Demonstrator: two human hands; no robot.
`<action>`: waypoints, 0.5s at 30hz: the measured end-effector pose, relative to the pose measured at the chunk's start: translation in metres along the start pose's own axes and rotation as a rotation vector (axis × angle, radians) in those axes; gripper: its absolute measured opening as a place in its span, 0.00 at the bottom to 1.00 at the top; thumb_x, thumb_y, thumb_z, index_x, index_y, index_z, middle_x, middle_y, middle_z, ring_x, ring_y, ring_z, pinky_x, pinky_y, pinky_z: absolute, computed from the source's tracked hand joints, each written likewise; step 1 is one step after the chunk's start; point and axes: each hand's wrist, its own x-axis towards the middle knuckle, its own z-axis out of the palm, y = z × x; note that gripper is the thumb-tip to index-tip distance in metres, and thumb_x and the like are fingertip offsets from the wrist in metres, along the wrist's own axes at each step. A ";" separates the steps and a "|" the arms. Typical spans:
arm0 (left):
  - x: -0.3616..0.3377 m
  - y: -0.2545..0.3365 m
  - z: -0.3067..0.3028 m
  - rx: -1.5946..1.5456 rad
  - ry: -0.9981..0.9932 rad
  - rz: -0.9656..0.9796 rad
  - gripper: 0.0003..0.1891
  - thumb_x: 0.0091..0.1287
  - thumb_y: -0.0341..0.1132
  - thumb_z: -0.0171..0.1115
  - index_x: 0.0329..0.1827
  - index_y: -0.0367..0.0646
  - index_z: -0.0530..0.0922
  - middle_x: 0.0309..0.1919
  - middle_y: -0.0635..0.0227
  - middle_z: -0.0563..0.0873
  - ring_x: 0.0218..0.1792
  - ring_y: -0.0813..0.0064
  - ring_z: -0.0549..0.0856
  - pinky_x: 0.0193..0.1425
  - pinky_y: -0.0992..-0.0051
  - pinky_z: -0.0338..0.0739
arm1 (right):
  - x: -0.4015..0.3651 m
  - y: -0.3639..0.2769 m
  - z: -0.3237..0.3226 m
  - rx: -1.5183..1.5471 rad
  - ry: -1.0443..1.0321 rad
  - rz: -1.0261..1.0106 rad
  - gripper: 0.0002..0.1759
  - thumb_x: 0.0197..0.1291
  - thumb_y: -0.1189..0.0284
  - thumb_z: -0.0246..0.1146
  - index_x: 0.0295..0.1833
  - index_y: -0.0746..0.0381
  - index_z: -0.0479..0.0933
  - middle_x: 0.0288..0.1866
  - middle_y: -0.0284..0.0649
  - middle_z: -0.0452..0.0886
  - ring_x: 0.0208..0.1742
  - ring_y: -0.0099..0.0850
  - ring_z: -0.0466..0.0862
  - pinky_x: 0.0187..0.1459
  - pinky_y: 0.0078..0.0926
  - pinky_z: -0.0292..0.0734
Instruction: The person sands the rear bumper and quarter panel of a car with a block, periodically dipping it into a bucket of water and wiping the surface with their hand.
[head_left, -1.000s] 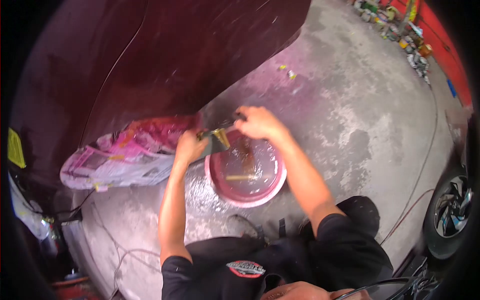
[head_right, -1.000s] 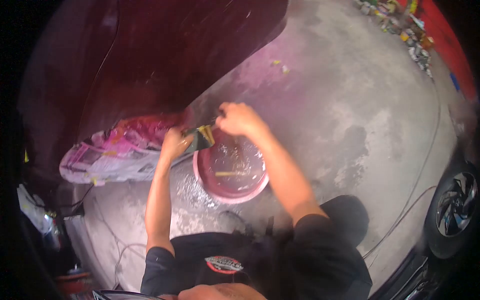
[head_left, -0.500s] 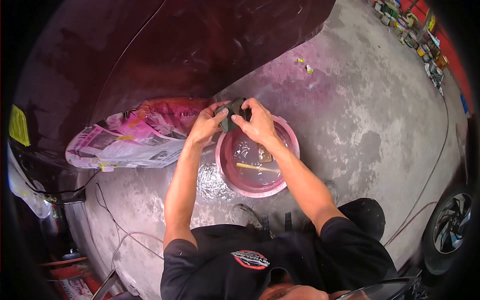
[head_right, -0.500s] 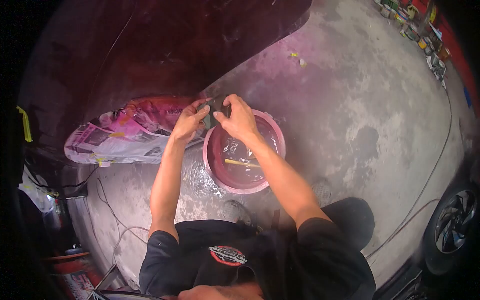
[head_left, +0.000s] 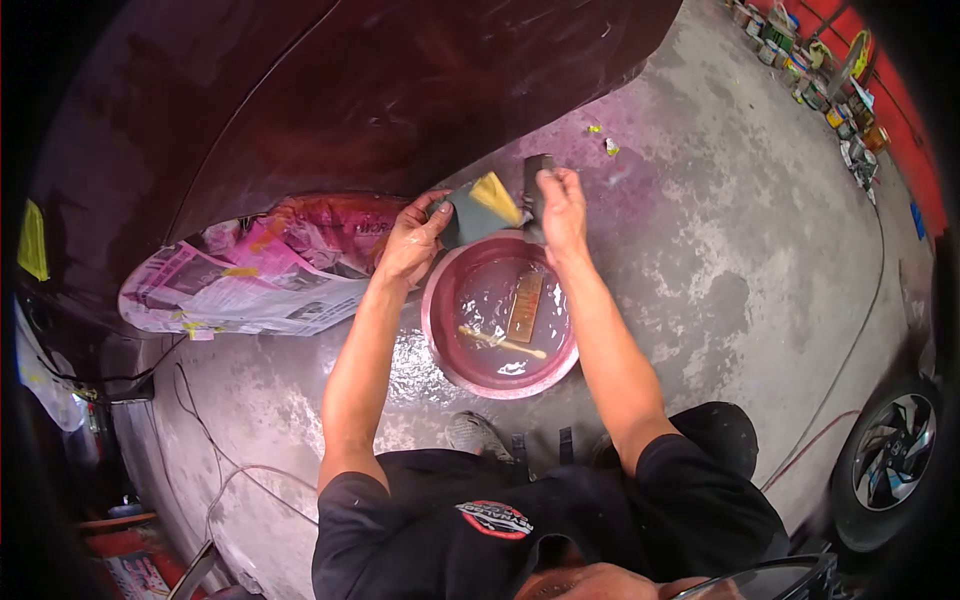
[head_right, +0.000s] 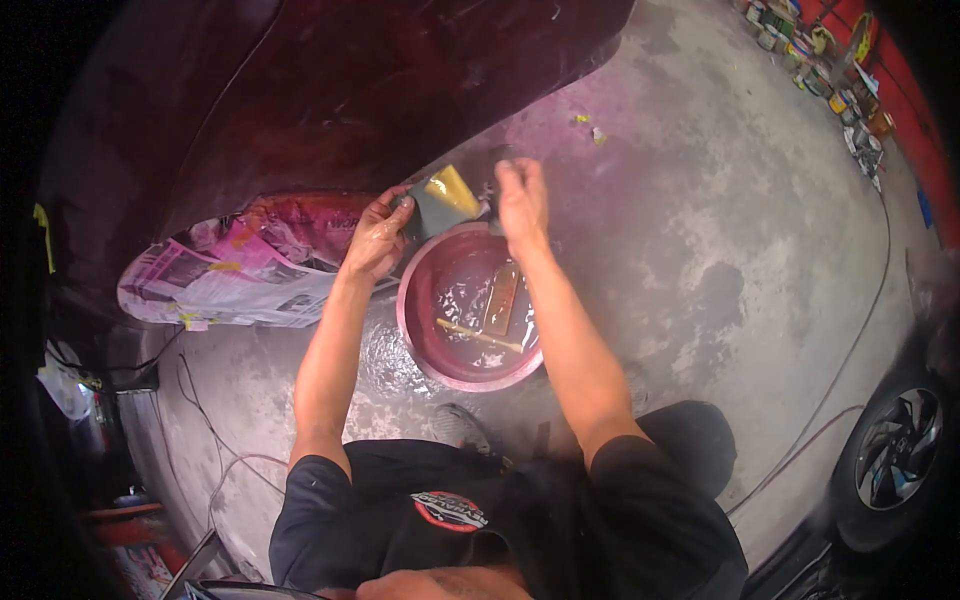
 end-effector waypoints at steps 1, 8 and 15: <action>0.000 0.000 -0.001 0.034 0.004 0.006 0.16 0.75 0.34 0.66 0.61 0.39 0.78 0.47 0.68 0.88 0.44 0.80 0.88 0.49 0.75 0.86 | -0.012 -0.039 0.007 0.098 0.007 0.178 0.15 0.75 0.63 0.56 0.57 0.61 0.69 0.40 0.41 0.80 0.35 0.30 0.82 0.33 0.28 0.82; 0.001 0.001 0.021 0.065 0.044 0.081 0.15 0.75 0.30 0.65 0.62 0.40 0.77 0.50 0.68 0.86 0.48 0.79 0.85 0.51 0.77 0.81 | -0.020 -0.026 0.007 -0.165 -0.325 0.263 0.22 0.77 0.61 0.54 0.68 0.64 0.70 0.47 0.45 0.83 0.37 0.30 0.84 0.33 0.30 0.83; 0.001 -0.022 0.053 0.422 0.446 0.394 0.17 0.69 0.29 0.68 0.59 0.36 0.78 0.42 0.68 0.85 0.37 0.84 0.81 0.38 0.81 0.77 | -0.053 -0.032 0.031 -0.480 -0.335 -0.272 0.25 0.68 0.68 0.59 0.69 0.65 0.72 0.56 0.42 0.82 0.55 0.30 0.83 0.51 0.25 0.81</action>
